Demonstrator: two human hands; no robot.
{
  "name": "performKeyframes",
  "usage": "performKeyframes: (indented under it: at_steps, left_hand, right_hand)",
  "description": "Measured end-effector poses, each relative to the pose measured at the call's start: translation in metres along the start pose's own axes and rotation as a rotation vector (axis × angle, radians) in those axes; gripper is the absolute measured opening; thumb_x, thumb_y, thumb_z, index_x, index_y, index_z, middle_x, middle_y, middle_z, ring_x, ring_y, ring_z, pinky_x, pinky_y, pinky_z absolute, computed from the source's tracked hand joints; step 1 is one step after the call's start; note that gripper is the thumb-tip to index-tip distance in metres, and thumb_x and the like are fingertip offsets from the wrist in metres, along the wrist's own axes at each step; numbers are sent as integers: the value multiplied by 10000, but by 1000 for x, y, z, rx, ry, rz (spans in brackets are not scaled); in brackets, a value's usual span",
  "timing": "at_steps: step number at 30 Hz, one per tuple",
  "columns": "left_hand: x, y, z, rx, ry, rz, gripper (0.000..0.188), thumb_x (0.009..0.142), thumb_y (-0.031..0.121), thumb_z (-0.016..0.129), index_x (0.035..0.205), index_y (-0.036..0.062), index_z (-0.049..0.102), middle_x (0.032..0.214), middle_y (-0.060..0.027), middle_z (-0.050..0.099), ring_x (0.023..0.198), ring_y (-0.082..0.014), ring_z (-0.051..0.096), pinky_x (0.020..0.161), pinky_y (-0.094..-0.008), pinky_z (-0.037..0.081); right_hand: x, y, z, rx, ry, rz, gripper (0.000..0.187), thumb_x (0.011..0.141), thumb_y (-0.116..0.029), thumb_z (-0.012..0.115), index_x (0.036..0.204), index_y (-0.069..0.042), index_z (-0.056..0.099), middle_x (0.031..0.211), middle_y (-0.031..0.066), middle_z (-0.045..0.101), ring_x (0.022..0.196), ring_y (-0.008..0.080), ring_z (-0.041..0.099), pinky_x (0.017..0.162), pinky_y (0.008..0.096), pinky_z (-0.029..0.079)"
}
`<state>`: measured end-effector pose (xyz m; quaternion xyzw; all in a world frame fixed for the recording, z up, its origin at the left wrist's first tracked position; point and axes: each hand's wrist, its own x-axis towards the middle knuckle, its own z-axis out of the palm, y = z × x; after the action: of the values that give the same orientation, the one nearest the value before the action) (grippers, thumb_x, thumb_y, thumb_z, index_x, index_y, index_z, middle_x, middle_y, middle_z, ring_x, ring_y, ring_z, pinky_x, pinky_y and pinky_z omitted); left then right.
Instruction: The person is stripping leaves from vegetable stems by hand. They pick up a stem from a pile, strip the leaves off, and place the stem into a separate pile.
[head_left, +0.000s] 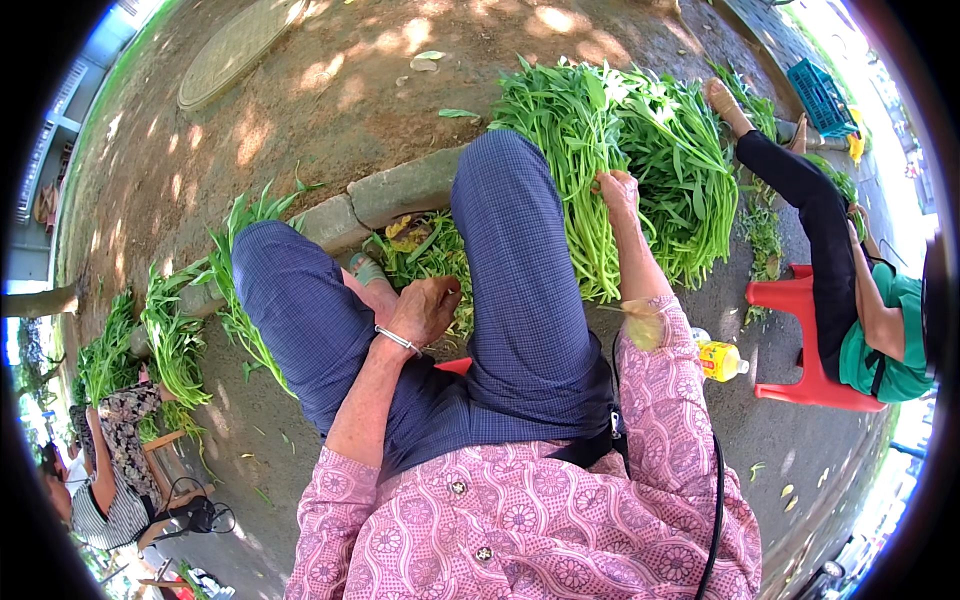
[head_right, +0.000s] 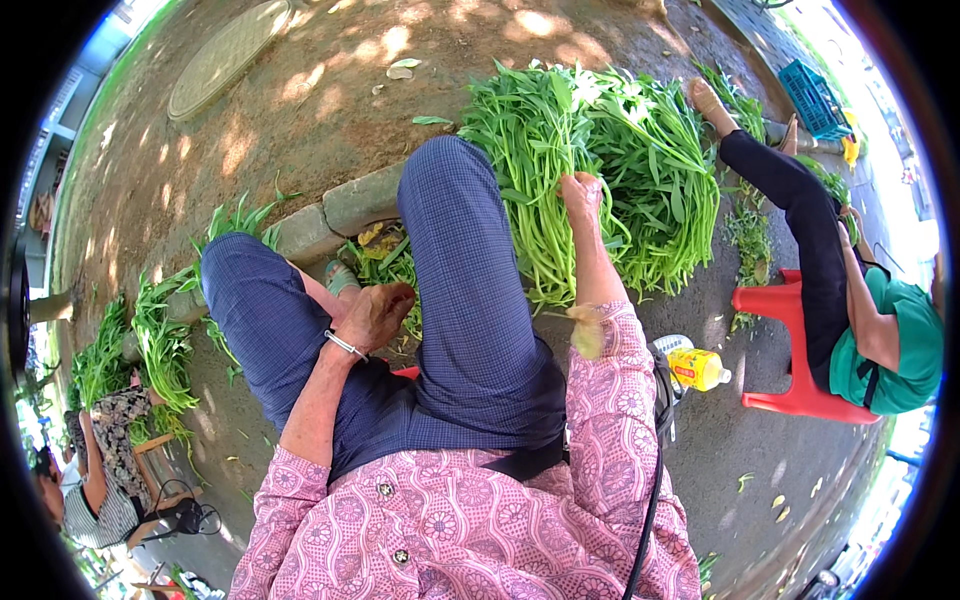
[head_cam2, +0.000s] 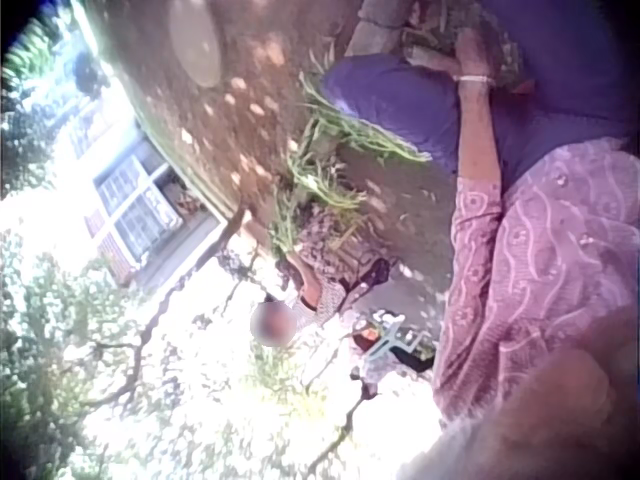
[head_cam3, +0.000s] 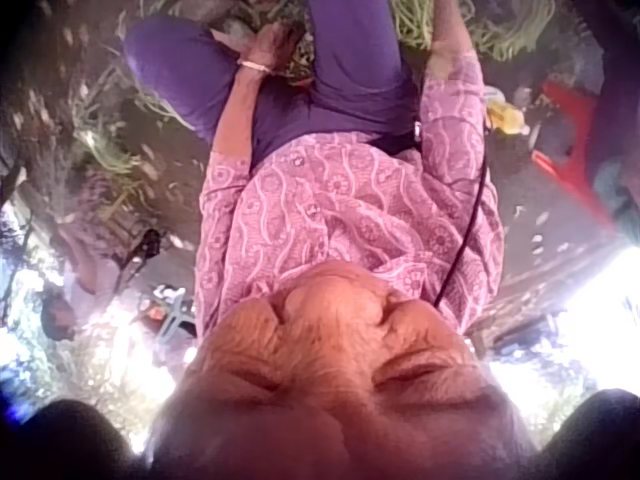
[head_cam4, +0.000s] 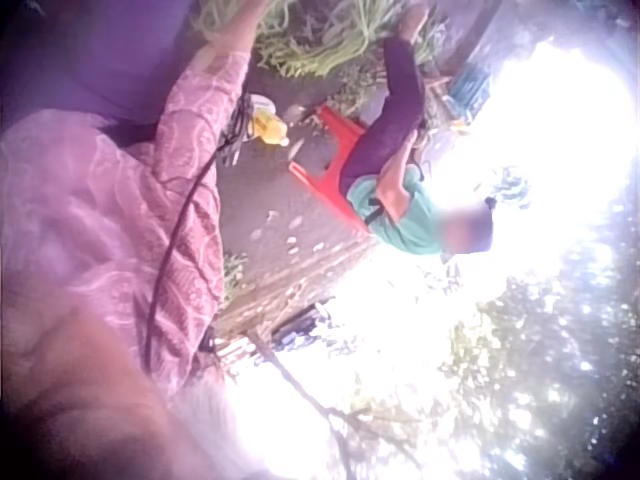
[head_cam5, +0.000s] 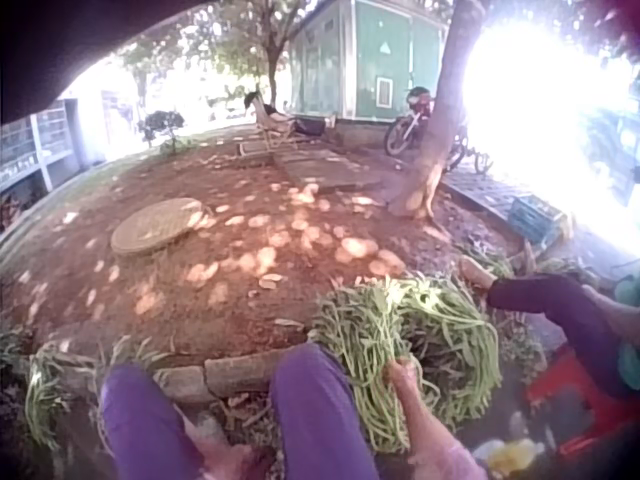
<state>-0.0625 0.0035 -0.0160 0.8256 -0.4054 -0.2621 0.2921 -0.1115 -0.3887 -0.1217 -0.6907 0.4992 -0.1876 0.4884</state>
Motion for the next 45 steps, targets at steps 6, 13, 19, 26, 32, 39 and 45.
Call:
performKeyframes:
  at_steps: [6, 13, 19, 26, 32, 39, 45]
  left_hand:
    - [-2, -3, 0, 11, -13, -23, 172, 891, 79, 552, 991, -27, 645, 824, -176, 683, 753, -291, 673, 656, -364, 511]
    - [-3, 6, -2, 52, -13, -33, 183, 897, 106, 561, 1004, -12, 651, 832, -171, 689, 761, -291, 677, 667, -364, 516]
    - [-3, 13, -4, 10, -9, -91, 183, 886, 117, 575, 992, -13, 646, 811, -180, 678, 752, -297, 674, 657, -375, 511]
    - [3, 11, -7, -119, 419, 85, 181, 864, 78, 578, 1012, -8, 636, 817, -171, 667, 688, -267, 666, 626, -340, 497]
    - [8, 5, -28, -463, 680, -69, 172, 899, 101, 572, 1026, 5, 634, 797, -111, 664, 694, -167, 656, 641, -278, 510]
    - [2, 2, -56, -839, 724, -61, 251, 972, 207, 527, 1063, 9, 650, 887, -26, 651, 803, -98, 632, 677, -228, 496]
    - [1, -6, -65, -1432, 410, 101, 276, 974, 251, 510, 1113, 31, 603, 919, -21, 626, 824, -133, 595, 705, -276, 478]
  right_hand:
    - [0, -7, 15, 72, 0, 79, 218, 724, -203, 655, 799, -2, 693, 679, 55, 646, 590, 146, 563, 569, 299, 429]
    - [7, -22, 7, 63, 18, 51, 198, 701, -210, 675, 758, -21, 696, 665, 51, 637, 588, 142, 546, 571, 286, 408]
    - [-11, -102, -35, 625, -205, -251, 197, 846, -172, 669, 927, 7, 685, 788, 78, 676, 657, 154, 612, 585, 263, 474]
    - [-71, -231, -28, 460, -420, -526, 287, 921, -240, 590, 1032, 16, 655, 728, 27, 573, 628, 105, 534, 587, 243, 417]
    - [-153, -285, 21, 209, -694, -612, 359, 928, -361, 544, 972, -21, 652, 694, 21, 606, 597, 97, 555, 614, 295, 454]
    - [-206, -220, 84, 264, -1053, -319, 271, 956, -226, 522, 1022, 20, 616, 682, 14, 585, 541, 88, 545, 509, 227, 454]
    - [-246, -186, 99, 333, -1083, -306, 242, 954, -169, 513, 816, 16, 587, 666, 19, 590, 544, 67, 529, 480, 219, 442]
